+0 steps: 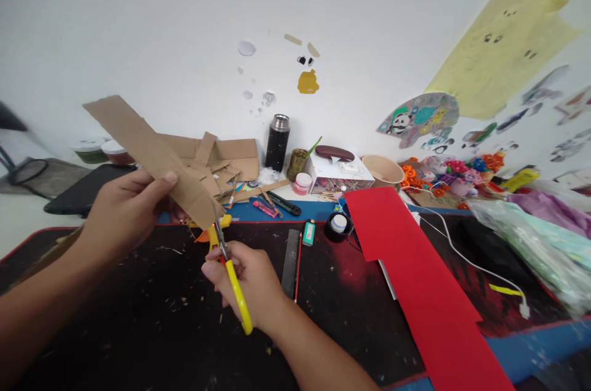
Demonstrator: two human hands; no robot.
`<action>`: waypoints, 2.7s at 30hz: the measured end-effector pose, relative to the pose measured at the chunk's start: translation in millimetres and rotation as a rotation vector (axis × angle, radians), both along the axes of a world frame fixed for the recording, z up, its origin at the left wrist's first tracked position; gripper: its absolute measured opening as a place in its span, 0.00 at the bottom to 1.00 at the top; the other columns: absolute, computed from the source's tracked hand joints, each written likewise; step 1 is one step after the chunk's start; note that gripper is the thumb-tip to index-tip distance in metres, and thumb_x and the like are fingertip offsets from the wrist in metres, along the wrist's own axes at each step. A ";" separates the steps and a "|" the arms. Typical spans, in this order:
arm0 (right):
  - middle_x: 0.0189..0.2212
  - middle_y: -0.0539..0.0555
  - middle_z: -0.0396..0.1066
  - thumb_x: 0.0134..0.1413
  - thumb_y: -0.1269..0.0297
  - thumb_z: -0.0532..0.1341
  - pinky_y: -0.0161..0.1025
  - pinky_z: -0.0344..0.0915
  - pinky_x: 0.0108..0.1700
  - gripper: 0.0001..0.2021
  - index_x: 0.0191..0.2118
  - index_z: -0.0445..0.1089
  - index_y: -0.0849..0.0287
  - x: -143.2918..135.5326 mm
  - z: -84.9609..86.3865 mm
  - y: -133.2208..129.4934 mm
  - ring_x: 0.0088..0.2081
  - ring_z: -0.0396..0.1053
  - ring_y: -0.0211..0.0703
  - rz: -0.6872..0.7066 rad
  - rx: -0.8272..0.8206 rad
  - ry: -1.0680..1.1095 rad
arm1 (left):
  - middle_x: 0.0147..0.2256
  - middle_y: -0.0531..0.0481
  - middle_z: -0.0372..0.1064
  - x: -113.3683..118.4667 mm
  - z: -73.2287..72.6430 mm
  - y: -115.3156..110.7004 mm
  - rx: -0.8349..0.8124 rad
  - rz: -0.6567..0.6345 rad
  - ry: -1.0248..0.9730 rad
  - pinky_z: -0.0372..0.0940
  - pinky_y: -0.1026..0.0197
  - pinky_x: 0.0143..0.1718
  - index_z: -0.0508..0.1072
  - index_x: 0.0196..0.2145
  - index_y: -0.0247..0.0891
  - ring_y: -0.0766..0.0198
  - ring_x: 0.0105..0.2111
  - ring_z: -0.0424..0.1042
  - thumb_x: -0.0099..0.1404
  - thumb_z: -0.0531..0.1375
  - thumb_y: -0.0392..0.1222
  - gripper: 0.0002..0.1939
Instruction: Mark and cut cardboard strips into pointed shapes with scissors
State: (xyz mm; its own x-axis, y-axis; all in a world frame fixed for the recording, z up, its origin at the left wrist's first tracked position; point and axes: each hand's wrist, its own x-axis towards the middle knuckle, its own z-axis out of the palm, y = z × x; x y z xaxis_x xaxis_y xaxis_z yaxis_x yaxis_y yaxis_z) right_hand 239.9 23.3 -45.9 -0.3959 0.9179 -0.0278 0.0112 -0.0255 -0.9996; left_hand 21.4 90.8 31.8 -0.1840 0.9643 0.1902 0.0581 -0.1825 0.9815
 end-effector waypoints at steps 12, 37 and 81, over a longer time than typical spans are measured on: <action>0.24 0.45 0.69 0.64 0.40 0.69 0.31 0.61 0.21 0.25 0.48 0.76 0.59 1.3 11.4 -1.4 0.19 0.63 0.33 0.006 -0.024 -0.026 | 0.21 0.51 0.75 0.5 0.7 -0.8 -0.001 0.012 0.014 0.72 0.59 0.22 0.78 0.30 0.41 0.62 0.18 0.73 0.67 0.67 0.52 0.13; 0.25 0.45 0.68 0.64 0.39 0.68 0.33 0.65 0.23 0.25 0.49 0.77 0.58 1.9 17.0 -1.8 0.20 0.64 0.34 0.017 -0.031 -0.061 | 0.20 0.52 0.75 1.4 -0.4 -0.8 -0.003 0.008 0.015 0.72 0.59 0.22 0.78 0.31 0.41 0.62 0.17 0.73 0.68 0.67 0.52 0.13; 0.23 0.44 0.67 0.64 0.47 0.68 0.30 0.58 0.20 0.19 0.47 0.75 0.60 0.0 17.9 -3.1 0.19 0.63 0.33 0.001 -0.038 -0.006 | 0.21 0.52 0.76 -3.0 -10.6 0.8 0.045 0.021 0.005 0.73 0.62 0.21 0.81 0.32 0.39 0.63 0.18 0.74 0.68 0.68 0.52 0.14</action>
State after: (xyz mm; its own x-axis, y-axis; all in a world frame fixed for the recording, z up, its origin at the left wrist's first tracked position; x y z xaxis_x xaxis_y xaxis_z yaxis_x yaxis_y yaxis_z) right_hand 239.9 20.2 -28.0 -0.3969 0.9156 -0.0653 0.0174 -0.0636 -0.9978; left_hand 18.4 91.6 21.2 -0.2031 0.9507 0.2343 0.0671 -0.2252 0.9720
